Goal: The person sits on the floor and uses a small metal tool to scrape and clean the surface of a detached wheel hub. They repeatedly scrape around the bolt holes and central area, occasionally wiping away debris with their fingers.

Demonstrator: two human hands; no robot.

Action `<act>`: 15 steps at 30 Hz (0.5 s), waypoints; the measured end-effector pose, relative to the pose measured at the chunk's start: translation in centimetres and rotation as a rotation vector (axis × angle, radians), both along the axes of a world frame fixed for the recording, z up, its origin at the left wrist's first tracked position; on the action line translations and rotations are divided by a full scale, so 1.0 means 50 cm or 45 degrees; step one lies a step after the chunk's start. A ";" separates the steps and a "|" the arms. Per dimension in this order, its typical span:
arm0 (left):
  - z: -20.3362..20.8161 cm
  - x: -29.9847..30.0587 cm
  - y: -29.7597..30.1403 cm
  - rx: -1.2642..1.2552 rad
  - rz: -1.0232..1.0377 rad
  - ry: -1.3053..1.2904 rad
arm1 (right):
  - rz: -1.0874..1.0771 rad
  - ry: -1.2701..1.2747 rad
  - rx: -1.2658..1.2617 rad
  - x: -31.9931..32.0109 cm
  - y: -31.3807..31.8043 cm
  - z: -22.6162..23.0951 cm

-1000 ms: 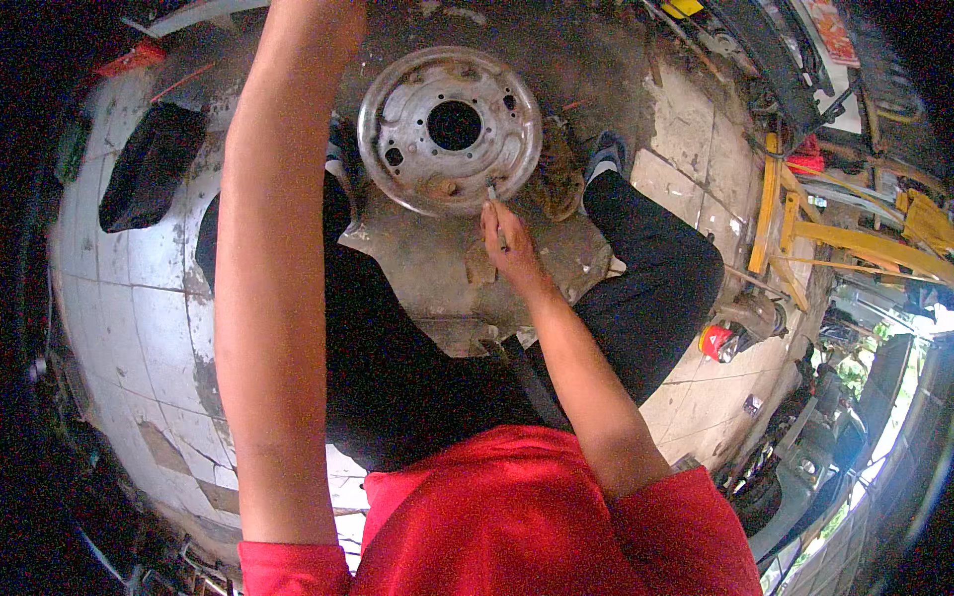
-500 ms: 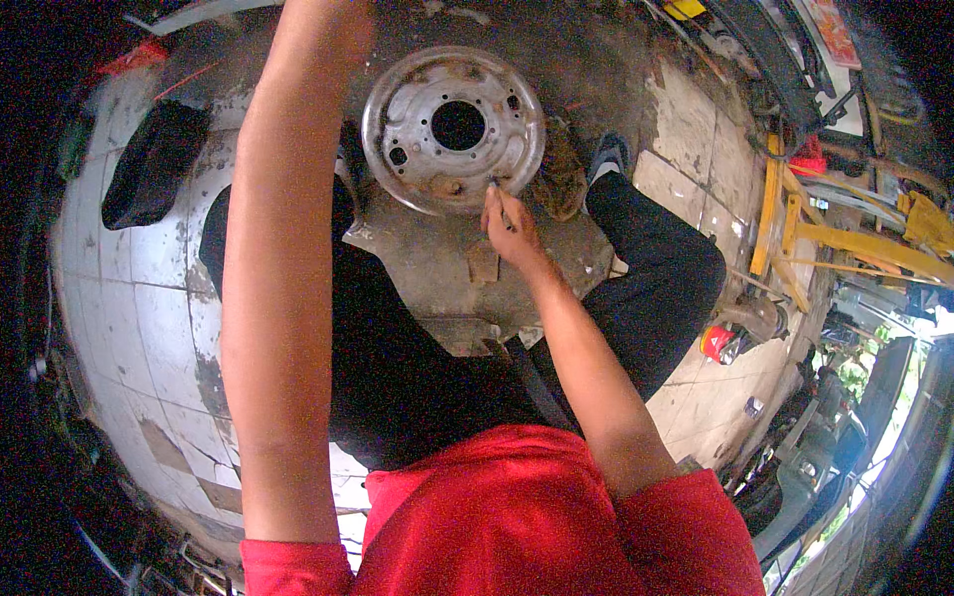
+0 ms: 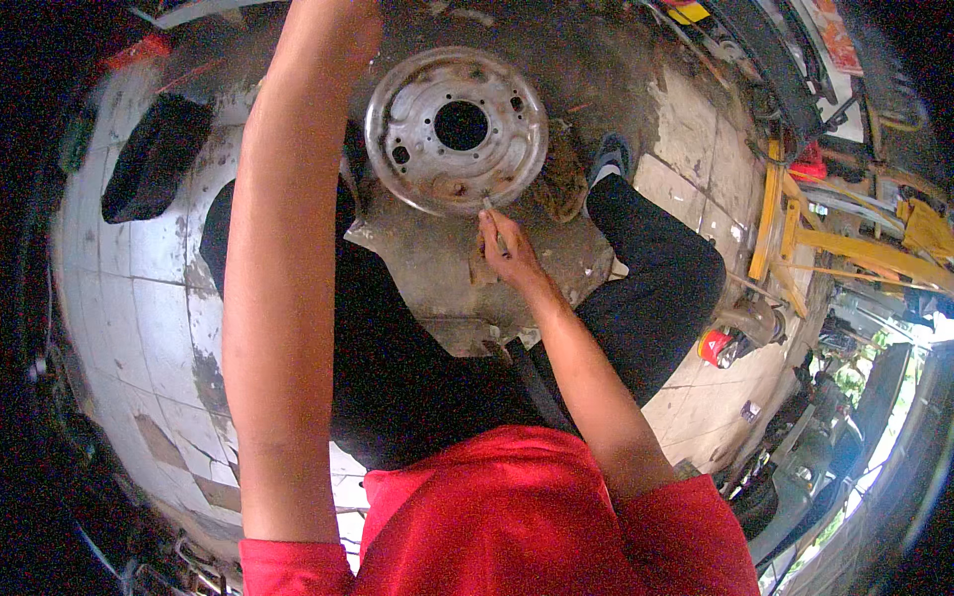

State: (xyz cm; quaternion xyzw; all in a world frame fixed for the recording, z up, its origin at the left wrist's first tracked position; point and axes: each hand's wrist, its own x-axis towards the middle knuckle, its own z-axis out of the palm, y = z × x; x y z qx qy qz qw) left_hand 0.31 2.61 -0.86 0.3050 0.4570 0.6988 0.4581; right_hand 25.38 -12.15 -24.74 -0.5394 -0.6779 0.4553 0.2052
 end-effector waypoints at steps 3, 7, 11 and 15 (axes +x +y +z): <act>0.014 -0.013 -0.022 0.041 0.018 0.053 | 0.033 -0.028 -0.050 -0.010 0.031 0.003; -0.010 -0.003 0.009 0.016 0.016 -0.011 | -0.006 -0.039 -0.123 -0.012 0.041 0.018; -0.011 -0.008 0.027 0.005 -0.003 0.024 | -0.001 -0.074 -0.072 -0.019 0.000 0.007; 0.009 -0.012 -0.002 -0.108 -0.011 0.098 | -0.091 -0.076 -0.247 -0.024 0.050 0.013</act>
